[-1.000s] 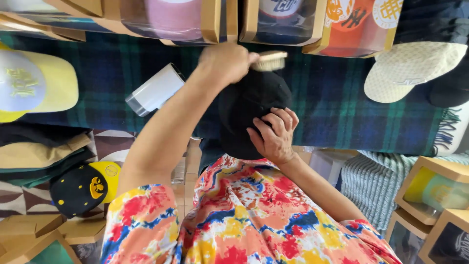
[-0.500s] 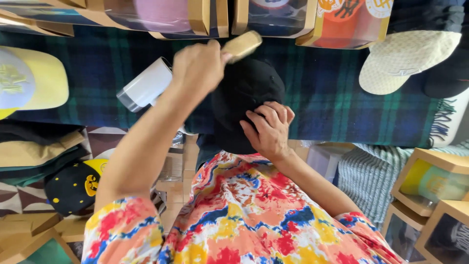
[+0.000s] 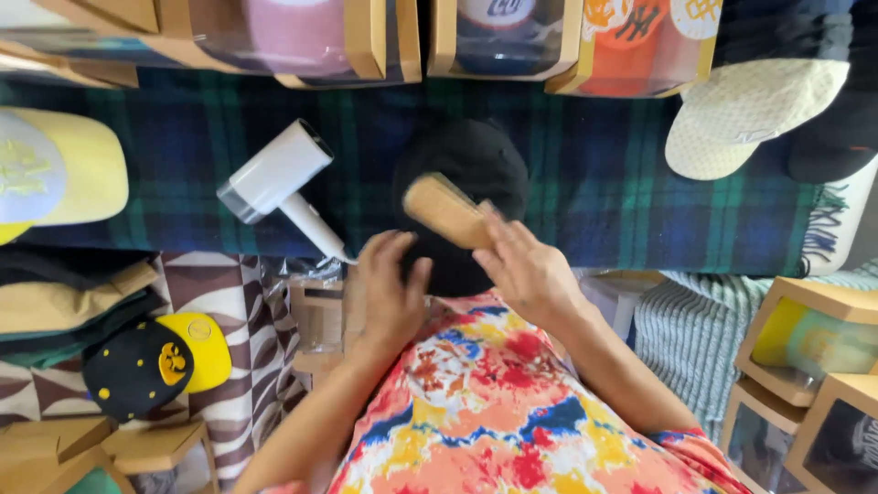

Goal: Cleaning a black baseball cap using a brush and a lint roller on a workspace.

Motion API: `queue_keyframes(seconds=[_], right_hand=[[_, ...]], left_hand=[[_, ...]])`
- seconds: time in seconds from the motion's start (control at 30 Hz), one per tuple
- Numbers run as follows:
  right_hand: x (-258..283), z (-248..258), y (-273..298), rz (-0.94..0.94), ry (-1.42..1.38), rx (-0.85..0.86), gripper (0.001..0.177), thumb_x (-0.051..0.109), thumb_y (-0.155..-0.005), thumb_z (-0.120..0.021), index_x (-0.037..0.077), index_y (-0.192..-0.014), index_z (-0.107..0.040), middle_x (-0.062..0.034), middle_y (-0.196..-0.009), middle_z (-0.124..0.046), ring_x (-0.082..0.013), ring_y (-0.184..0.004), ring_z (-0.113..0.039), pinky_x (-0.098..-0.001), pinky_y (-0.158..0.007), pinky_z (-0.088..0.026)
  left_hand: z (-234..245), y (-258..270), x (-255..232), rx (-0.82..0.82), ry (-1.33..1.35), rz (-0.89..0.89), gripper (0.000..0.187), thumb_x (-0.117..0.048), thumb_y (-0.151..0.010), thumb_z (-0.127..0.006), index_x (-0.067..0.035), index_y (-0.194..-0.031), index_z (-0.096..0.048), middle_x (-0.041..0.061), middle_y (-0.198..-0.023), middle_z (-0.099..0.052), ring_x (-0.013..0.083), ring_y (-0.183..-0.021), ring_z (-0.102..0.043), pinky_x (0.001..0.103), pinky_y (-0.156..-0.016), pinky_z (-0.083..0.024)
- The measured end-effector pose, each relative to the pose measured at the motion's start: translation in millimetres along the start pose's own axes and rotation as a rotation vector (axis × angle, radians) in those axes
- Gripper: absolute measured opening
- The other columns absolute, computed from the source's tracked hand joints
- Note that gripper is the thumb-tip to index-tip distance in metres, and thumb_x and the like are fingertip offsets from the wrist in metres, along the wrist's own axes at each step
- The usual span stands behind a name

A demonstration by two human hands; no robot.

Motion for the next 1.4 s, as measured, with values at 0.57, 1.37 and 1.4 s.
queue_keyframes(seconds=[0.57, 1.37, 1.4], right_hand=[[-73, -24, 42, -0.41, -0.007, -0.296, 0.04, 0.03, -0.106, -0.062, 0.001, -0.133, -0.065, -0.0181, -0.11, -0.073, -0.0266, -0.08, -0.07, -0.0377, -0.062, -0.055], [-97, -86, 118, -0.527, 0.091, -0.309, 0.032, 0.04, -0.096, -0.077, 0.015, -0.108, -0.063, -0.0142, -0.08, -0.067, -0.0424, -0.074, -0.07, -0.051, -0.061, -0.054], [-114, -100, 125, -0.513, 0.129, -0.278, 0.031, 0.043, -0.097, -0.075, 0.016, -0.106, -0.064, -0.012, -0.073, -0.066, -0.0405, -0.069, -0.071, -0.0496, -0.057, -0.054]], left_hand=[[-67, 74, 123, 0.206, 0.588, 0.918, 0.031, -0.016, -0.103, -0.064, -0.005, -0.132, -0.056, 0.017, -0.12, -0.068, 0.0246, -0.119, -0.062, 0.044, -0.102, -0.051], [-77, 79, 136, 0.049, 0.672, 0.891, 0.024, -0.014, -0.104, -0.062, -0.007, -0.127, -0.06, 0.01, -0.099, -0.065, 0.0195, -0.092, -0.066, 0.037, -0.076, -0.063], [-78, 84, 141, 0.054, 0.689, 0.889, 0.024, -0.014, -0.104, -0.062, -0.007, -0.127, -0.059, 0.011, -0.098, -0.065, 0.021, -0.09, -0.068, 0.038, -0.072, -0.064]])
Point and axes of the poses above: each hand's wrist, its own y-axis away from the middle knuckle, its own z-axis out of the back of the hand, x = y × z, the point moved 2 cm from there along -y, towards the middle knuckle
